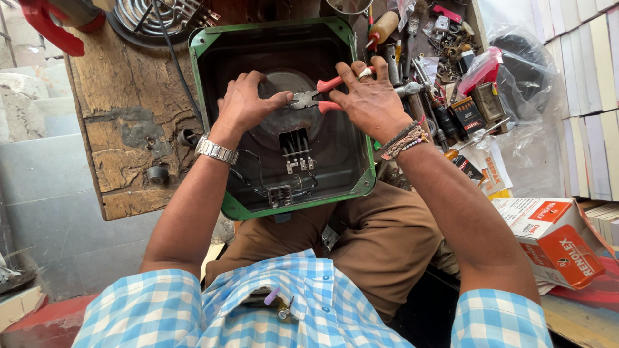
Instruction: The person repairs a green electric appliance by manipulating internal wires and components. They use pliers to adjust connections and then place a circular metal cover over the heating element.
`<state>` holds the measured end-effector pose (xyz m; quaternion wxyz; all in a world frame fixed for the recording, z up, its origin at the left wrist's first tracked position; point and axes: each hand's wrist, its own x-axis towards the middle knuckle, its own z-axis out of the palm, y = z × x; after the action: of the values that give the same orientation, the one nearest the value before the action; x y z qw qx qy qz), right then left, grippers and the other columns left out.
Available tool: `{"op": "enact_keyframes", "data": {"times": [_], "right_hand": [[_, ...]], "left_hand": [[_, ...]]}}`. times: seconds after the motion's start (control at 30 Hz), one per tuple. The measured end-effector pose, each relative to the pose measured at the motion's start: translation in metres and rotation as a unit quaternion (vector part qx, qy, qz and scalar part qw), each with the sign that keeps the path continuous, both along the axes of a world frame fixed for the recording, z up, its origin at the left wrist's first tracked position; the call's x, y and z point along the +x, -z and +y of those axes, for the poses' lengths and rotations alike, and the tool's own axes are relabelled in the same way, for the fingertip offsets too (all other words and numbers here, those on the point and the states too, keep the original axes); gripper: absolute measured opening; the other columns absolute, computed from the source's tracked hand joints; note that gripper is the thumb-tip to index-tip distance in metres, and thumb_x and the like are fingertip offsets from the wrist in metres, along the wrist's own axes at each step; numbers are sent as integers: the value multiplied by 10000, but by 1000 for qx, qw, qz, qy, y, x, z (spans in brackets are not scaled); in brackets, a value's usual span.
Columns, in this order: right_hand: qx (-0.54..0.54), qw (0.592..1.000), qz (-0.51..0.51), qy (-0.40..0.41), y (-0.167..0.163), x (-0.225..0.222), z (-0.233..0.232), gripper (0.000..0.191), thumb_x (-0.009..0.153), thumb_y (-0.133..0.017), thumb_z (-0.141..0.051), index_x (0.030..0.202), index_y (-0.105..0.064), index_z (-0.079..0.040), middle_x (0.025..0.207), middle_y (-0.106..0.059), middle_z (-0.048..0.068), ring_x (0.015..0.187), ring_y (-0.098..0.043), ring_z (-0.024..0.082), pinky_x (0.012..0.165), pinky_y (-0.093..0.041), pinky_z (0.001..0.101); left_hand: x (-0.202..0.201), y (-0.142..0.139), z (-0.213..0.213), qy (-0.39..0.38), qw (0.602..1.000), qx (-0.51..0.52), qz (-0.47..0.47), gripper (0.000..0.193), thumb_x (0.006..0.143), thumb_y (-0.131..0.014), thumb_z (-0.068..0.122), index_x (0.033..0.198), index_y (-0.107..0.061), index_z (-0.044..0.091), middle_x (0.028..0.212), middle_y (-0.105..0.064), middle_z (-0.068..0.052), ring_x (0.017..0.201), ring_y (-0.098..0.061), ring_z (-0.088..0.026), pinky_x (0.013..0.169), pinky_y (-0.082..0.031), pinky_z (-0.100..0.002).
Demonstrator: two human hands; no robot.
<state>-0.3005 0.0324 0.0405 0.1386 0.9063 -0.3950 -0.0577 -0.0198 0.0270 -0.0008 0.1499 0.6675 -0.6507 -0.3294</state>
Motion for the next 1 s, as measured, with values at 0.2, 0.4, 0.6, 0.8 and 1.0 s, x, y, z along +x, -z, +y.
{"op": "enact_keyframes", "data": {"times": [0.2, 0.4, 0.6, 0.8, 1.0], "right_hand": [[-65, 997, 16, -33, -14, 7, 7, 255, 1009, -544, -382, 1122, -750, -281, 1229, -608, 64, 1176, -556, 265, 1002, -324, 515], [7, 998, 35, 51, -28, 30, 36, 419, 1073, -485, -517, 1002, -752, -201, 1069, -609, 73, 1030, -575, 293, 822, -403, 541], [65, 967, 97, 225, -26, 86, 82, 282, 941, -534, -299, 1030, -712, -100, 1079, -599, 168, 946, -580, 363, 655, -450, 576], [110, 951, 74, 281, -7, 98, 92, 361, 985, -506, -309, 1144, -688, -41, 1330, -537, 305, 1083, -568, 451, 651, -452, 640], [13, 967, -92, 239, 5, 11, 98, 410, 918, -583, -223, 1316, -665, -168, 1595, -315, 262, 1318, -495, 432, 927, -383, 675]], "left_hand": [[-1, 1, 1, -1, 1000, -2, 4, 877, 749, -720, 744, 1286, -636, 56, 1333, -608, -151, 1309, -498, -326, 963, -393, -615], [0, 0, 1, -7, 1000, 1, 4, 867, 760, -713, 734, 1292, -631, 54, 1344, -602, -150, 1310, -496, -326, 971, -388, -623], [0, 2, -2, -2, 1000, -2, 4, 860, 767, -717, 726, 1294, -630, 51, 1353, -596, -160, 1315, -497, -336, 984, -385, -627], [0, 0, -1, -1, 1000, -7, -4, 854, 755, -720, 723, 1292, -635, 64, 1340, -607, -157, 1298, -513, -344, 988, -376, -646], [0, -2, -1, 9, 1000, 4, -14, 807, 809, -696, 702, 1306, -636, 69, 1330, -621, -152, 1266, -559, -333, 1030, -346, -651]]}}
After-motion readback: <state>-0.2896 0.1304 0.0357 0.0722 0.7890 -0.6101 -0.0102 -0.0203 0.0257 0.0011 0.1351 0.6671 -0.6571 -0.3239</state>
